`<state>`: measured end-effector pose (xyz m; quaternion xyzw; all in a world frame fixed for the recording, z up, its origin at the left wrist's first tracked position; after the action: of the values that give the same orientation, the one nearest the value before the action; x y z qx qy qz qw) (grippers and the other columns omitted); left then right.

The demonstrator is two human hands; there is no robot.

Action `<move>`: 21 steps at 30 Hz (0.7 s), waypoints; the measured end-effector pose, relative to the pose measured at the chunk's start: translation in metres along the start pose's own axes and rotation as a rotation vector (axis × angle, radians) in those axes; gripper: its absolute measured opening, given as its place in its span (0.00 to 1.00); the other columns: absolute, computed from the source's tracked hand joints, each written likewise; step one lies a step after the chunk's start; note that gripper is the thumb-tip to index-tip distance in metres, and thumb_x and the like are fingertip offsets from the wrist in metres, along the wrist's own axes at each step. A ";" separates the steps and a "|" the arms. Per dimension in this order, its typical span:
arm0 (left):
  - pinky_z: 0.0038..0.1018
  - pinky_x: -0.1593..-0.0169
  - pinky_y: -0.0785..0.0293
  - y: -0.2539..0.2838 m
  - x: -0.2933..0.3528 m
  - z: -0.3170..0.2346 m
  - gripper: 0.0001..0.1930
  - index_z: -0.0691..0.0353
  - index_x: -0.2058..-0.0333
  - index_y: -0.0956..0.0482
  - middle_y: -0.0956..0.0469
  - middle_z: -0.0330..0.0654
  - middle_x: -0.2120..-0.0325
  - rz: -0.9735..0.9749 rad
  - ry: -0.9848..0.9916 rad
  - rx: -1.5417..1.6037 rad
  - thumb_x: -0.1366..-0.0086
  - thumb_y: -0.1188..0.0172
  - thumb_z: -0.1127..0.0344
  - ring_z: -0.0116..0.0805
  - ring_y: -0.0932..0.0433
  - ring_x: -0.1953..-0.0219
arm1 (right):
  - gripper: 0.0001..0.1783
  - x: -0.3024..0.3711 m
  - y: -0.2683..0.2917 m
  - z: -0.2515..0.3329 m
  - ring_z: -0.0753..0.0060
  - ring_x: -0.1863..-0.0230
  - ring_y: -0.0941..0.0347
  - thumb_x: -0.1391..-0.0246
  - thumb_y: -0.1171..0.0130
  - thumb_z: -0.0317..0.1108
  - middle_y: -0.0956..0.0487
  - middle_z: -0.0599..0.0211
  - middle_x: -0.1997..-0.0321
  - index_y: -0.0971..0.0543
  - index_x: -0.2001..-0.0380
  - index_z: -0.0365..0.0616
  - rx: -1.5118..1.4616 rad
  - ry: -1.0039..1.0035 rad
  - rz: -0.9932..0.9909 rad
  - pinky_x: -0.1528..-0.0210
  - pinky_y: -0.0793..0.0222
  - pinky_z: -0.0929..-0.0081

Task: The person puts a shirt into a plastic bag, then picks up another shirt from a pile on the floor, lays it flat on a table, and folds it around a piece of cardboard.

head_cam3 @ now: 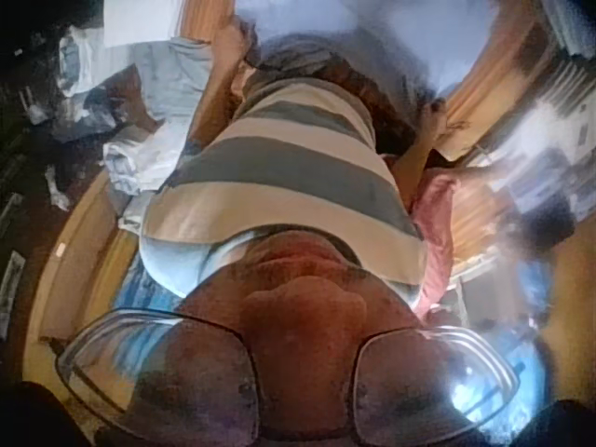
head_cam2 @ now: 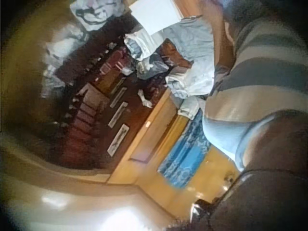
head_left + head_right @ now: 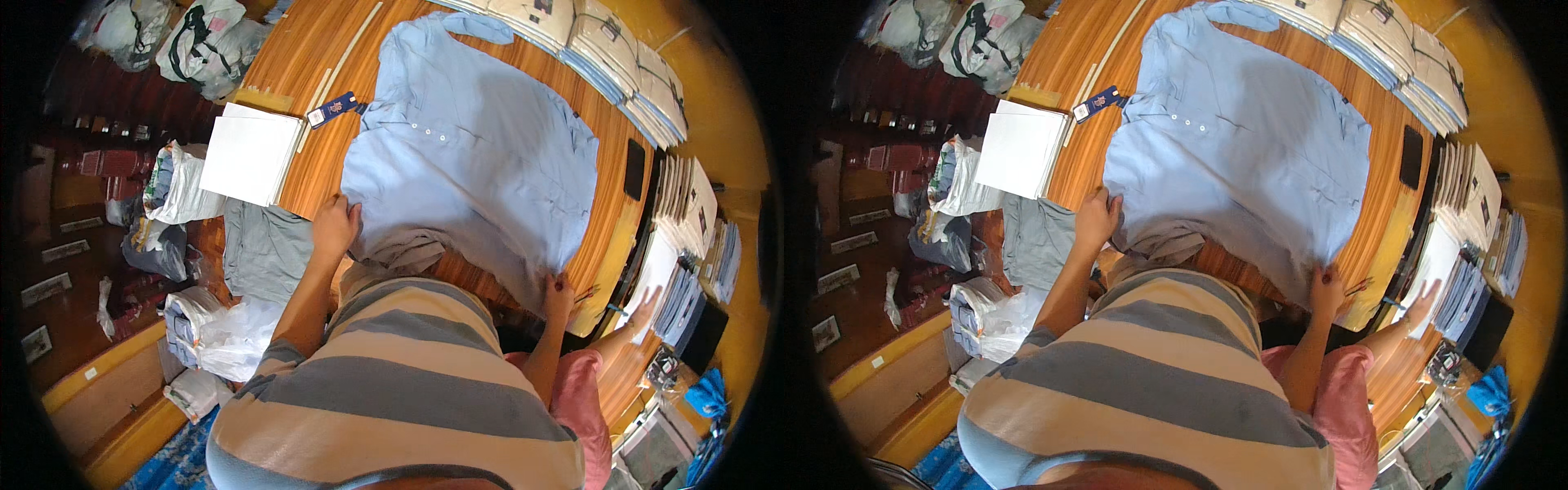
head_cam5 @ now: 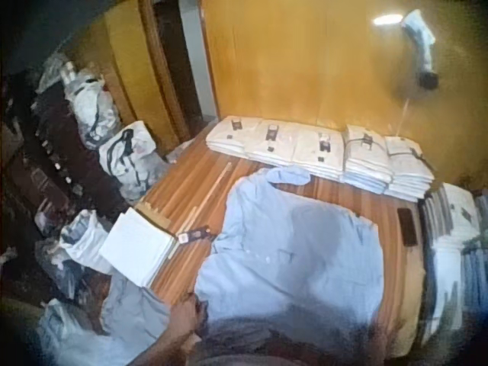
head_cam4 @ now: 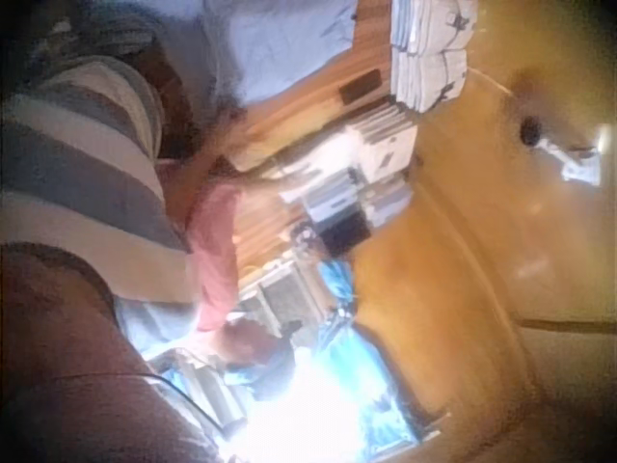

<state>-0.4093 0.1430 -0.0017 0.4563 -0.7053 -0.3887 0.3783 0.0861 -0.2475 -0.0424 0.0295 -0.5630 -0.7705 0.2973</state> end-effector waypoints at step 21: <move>0.32 0.38 0.25 0.342 -0.180 -0.119 0.33 0.61 0.31 0.30 0.20 0.42 0.41 0.073 -0.434 0.881 0.28 0.37 0.50 0.37 0.23 0.38 | 0.22 -0.083 0.314 0.197 0.71 0.49 0.19 0.35 0.32 0.40 0.15 0.61 0.48 0.17 0.45 0.37 -0.935 0.236 -0.458 0.43 0.26 0.74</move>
<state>-0.3692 0.3839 0.3208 0.4565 -0.8807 -0.1260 0.0068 0.2127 -0.0989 0.2831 0.1025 -0.1015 -0.9758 0.1641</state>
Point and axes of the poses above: each hand's wrist, its own x-axis away from the middle knuckle, its own y-axis out of the back of the hand, z = x × y, the point moved 9 cm from there along -x, towards the middle knuckle
